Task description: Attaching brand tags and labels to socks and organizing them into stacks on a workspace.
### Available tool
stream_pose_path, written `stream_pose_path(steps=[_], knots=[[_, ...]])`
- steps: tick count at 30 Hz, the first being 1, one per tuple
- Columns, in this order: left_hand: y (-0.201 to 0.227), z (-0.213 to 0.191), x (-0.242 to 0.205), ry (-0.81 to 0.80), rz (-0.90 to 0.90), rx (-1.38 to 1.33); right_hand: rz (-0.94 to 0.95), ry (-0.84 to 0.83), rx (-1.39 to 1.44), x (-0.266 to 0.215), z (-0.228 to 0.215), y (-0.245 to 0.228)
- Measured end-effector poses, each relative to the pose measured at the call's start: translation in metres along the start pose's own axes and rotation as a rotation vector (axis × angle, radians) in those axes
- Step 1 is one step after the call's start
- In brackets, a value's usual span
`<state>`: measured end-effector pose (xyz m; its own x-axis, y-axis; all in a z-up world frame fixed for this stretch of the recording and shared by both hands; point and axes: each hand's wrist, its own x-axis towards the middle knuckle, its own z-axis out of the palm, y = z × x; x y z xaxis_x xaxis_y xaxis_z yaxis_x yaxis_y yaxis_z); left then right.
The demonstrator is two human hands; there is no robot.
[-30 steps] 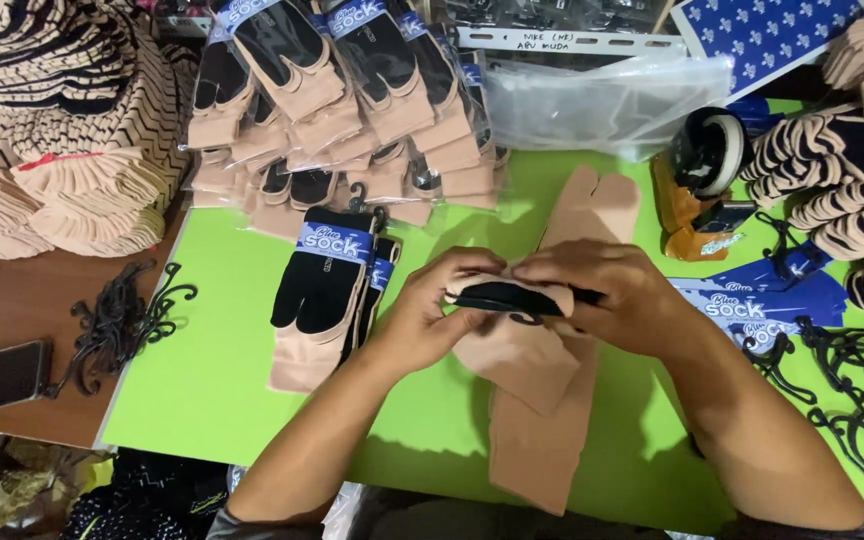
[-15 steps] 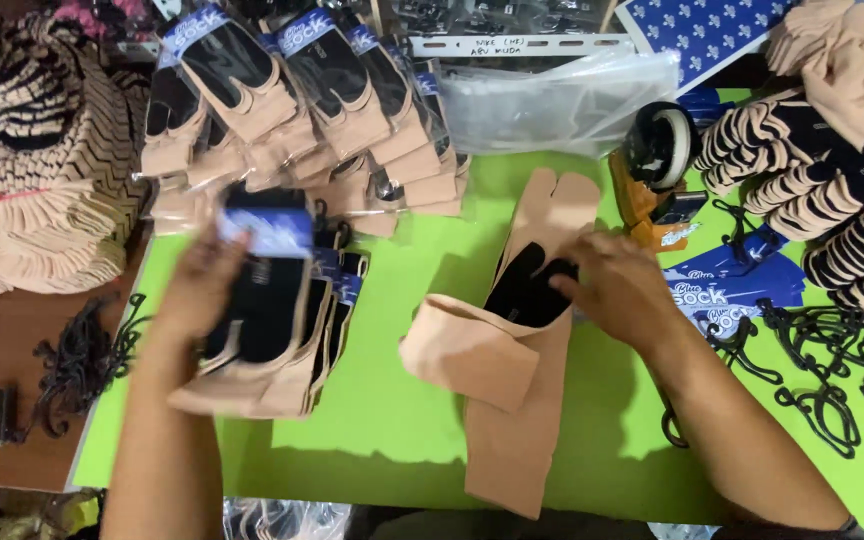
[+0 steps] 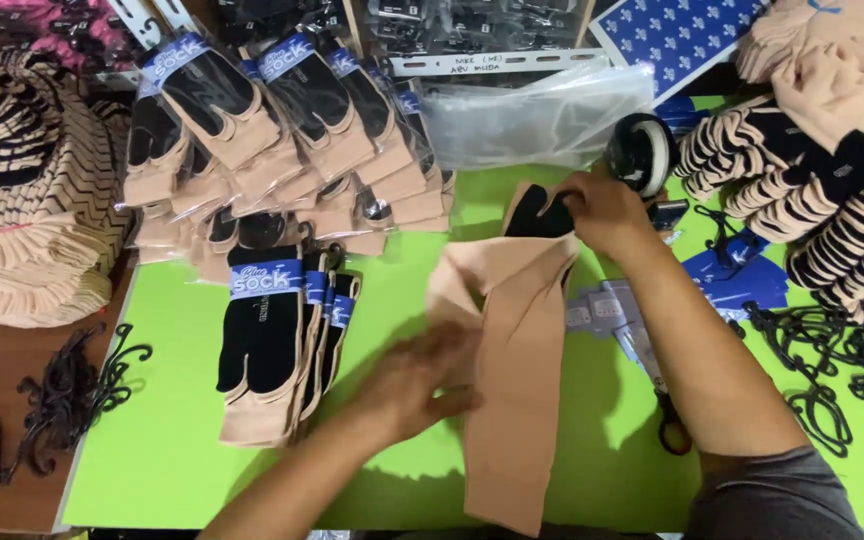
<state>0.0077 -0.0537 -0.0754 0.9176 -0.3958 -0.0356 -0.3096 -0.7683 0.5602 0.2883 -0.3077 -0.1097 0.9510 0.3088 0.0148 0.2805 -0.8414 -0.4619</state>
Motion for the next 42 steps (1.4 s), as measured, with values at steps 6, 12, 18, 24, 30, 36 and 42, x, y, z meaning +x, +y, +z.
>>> stream_pose_path(steps=[6, 12, 18, 24, 30, 36, 42], knots=[[-0.015, 0.016, 0.004, 0.344, -0.030, -0.269, -0.080, 0.086, -0.156, 0.021, 0.024, 0.034], [0.026, 0.014, -0.026, 0.487, 0.433, -0.068, -0.116, 0.261, 0.461, 0.021, -0.013, 0.010], [0.059, 0.045, -0.032, 0.135, 0.512, 0.017, -0.198, 0.019, -0.168, 0.057, 0.027, 0.054], [0.066, 0.028, -0.032, -0.018, 0.478, 0.100, -0.002, -0.258, -0.188, 0.021, -0.023, -0.020], [0.060, 0.028, -0.027, 0.041, 0.473, 0.221, 0.026, 0.006, 0.322, 0.017, -0.034, -0.021], [0.002, 0.037, 0.022, 0.073, -0.218, -0.546, -0.399, -0.011, 0.016, 0.054, -0.017, 0.048], [-0.044, 0.048, 0.145, 0.278, -0.199, -0.749, -0.267, -0.036, 1.228, -0.073, -0.083, -0.076]])
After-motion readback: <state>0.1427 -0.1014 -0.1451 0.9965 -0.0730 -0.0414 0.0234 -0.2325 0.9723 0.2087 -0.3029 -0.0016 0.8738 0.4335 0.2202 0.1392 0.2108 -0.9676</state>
